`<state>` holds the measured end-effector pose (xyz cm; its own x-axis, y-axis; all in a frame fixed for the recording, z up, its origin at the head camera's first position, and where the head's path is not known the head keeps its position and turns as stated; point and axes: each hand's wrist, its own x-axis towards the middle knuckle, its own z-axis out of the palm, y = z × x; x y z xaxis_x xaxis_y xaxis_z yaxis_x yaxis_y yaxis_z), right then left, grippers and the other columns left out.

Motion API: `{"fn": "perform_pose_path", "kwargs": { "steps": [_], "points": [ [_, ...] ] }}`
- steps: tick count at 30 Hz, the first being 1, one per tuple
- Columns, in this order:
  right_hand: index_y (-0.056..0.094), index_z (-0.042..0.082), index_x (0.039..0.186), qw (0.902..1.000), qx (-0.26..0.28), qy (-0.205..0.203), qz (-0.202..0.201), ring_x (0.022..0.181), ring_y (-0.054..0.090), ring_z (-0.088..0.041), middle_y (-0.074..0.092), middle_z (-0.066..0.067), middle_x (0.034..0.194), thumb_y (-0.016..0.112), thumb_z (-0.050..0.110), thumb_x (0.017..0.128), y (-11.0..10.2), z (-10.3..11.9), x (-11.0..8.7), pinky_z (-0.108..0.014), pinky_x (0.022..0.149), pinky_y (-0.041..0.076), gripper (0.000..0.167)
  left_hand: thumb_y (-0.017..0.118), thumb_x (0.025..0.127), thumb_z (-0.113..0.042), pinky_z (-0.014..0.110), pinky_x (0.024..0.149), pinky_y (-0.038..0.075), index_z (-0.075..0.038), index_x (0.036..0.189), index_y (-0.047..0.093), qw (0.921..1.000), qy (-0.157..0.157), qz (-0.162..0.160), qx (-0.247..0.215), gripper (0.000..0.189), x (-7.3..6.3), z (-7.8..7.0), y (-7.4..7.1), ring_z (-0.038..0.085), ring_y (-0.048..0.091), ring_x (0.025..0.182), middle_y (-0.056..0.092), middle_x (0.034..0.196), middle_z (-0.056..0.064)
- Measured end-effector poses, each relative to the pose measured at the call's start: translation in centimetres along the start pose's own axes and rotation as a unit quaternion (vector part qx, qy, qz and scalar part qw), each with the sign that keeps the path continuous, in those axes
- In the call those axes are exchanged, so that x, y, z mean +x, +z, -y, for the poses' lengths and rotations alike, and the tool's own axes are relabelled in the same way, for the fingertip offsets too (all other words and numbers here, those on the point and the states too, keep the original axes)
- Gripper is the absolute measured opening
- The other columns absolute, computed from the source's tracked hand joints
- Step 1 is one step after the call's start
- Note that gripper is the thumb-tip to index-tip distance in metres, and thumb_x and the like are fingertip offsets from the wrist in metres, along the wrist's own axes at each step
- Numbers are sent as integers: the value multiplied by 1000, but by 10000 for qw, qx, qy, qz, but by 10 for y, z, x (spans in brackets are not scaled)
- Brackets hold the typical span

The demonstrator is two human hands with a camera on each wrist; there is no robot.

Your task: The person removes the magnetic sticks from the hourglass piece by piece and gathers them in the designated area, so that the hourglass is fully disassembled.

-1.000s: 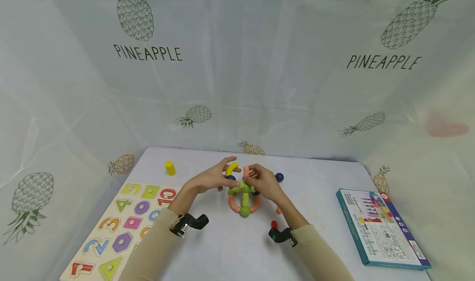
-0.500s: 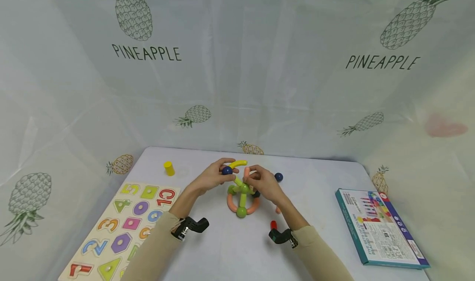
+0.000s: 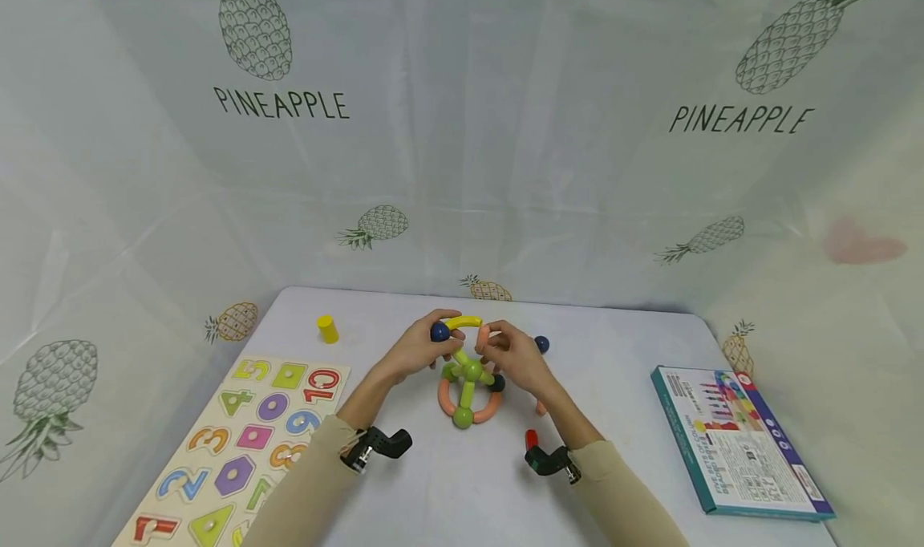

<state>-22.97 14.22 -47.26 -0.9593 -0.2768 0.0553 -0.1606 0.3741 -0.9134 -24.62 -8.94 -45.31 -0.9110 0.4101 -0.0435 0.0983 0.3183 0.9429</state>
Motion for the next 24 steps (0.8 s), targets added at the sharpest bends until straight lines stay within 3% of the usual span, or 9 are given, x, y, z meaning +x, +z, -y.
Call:
{"fn": "perform_pose_path", "kwargs": {
  "steps": [4,7,15,19,24],
  "points": [
    [61,16,128,10000,-2,13,-44,91,70,-33,75,-5,100,62,26,100,-8,0,-3,-52,75,57,29,69,96,-37,42,60,52,-22,145,50,9997,-102,-173,125,55,0,0,2,24,65,73,68,87,8],
    [63,14,126,9999,60,56,-81,94,68,-33,74,-4,99,61,27,101,-18,0,-7,-56,78,55,29,69,97,-38,45,62,53,-22,145,51,9996,-107,-218,116,54,0,0,3,19,64,70,68,85,8],
    [65,5,124,9991,-75,416,-58,98,67,-29,71,-7,103,62,36,101,-58,-12,-31,-45,83,56,39,68,98,-34,38,59,52,-22,145,51,9999,63,-151,14,52,1,2,4,35,66,80,68,91,6],
    [64,7,125,9961,-367,733,334,91,67,-31,70,-7,101,65,33,99,-77,-23,-48,-44,82,56,36,67,98,-36,36,59,51,-22,145,51,9999,58,-130,32,52,2,2,3,28,66,76,69,89,9],
    [65,5,123,9845,-361,1108,1308,87,66,-29,72,-9,94,67,31,98,-90,-36,-68,-44,77,57,36,67,97,-37,40,61,52,-25,145,51,9999,-24,-145,46,51,1,2,1,19,64,72,68,87,10]
  ]
}}
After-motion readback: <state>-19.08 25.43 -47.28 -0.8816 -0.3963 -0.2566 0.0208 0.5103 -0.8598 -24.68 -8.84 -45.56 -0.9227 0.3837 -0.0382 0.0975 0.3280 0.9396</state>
